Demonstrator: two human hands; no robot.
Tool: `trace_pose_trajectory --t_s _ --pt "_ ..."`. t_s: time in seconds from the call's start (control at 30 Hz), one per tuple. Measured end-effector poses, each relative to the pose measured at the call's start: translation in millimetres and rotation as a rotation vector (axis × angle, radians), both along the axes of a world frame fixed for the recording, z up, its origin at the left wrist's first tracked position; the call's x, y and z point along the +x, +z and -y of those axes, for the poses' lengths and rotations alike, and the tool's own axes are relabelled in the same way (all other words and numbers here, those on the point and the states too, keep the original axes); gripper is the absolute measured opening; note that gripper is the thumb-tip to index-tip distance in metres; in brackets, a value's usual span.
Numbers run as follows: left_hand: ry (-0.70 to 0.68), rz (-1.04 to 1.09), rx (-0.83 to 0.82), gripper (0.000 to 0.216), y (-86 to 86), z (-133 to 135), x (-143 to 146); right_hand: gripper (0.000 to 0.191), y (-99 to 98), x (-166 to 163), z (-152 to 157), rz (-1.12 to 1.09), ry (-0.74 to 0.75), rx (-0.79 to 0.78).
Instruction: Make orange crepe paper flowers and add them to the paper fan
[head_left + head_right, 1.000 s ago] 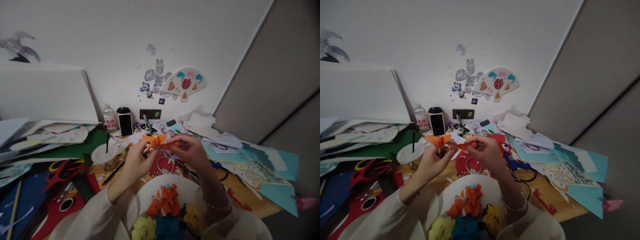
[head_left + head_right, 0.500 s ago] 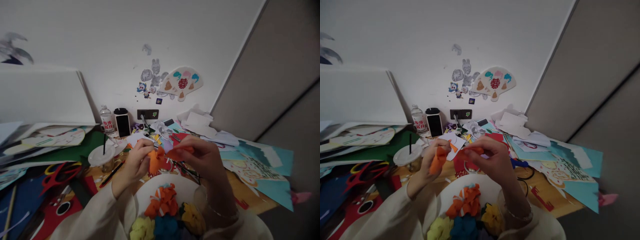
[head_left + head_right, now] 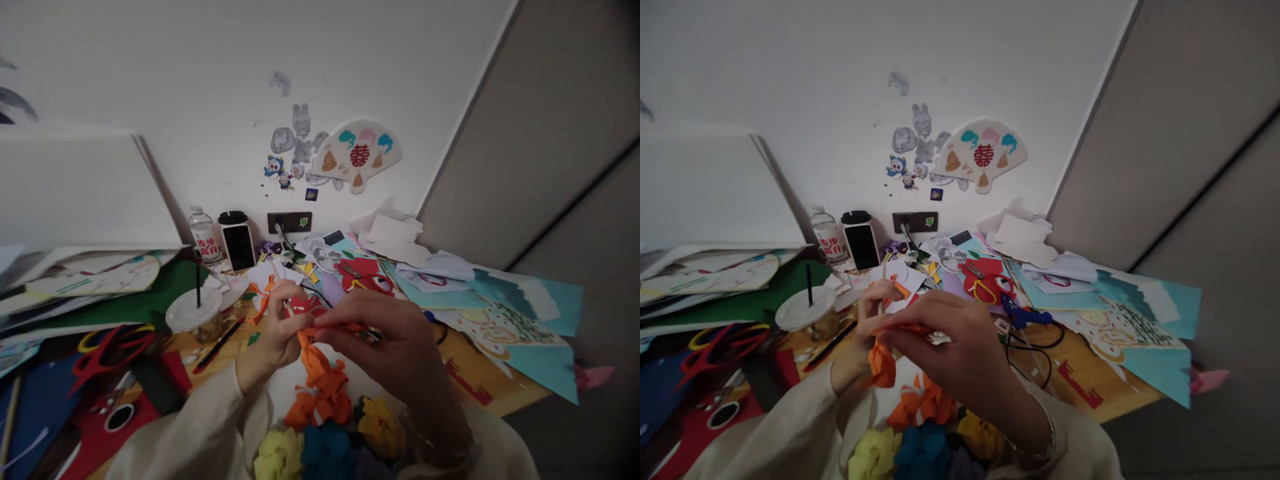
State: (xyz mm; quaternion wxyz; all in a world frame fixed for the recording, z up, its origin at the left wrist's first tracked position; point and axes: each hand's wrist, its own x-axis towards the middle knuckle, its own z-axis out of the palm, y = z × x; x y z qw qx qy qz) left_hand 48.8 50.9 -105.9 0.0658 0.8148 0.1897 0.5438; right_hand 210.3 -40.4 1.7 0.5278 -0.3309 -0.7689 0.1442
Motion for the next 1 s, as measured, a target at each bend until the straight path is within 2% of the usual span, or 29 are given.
trace_pose_trajectory --t_s 0.1,0.2,0.33,0.53,0.73,1.0 --pt "-0.02 0.122 0.223 0.012 5.2 0 0 0.011 -1.3 2 3 0.053 0.08 -0.001" --pt "0.038 0.122 0.303 0.009 13.6 -1 -1 0.015 -1.5 5 6 0.086 0.105 -0.004" --pt "0.082 0.086 0.419 0.01 19.1 -7 -5 0.023 -2.3 5 11 0.121 0.058 0.028" --pt "0.122 -0.016 0.475 0.011 22.0 -9 -16 0.033 -5.5 3 16 0.233 0.022 -0.008" --pt "0.134 -0.037 0.552 0.019 29.6 -10 -20 0.044 -1.1 9 23 0.379 0.048 -0.078" --pt "0.106 -0.138 0.5 0.023 31.9 -6 -18 0.043 3.4 12 25 0.396 0.02 -0.101"
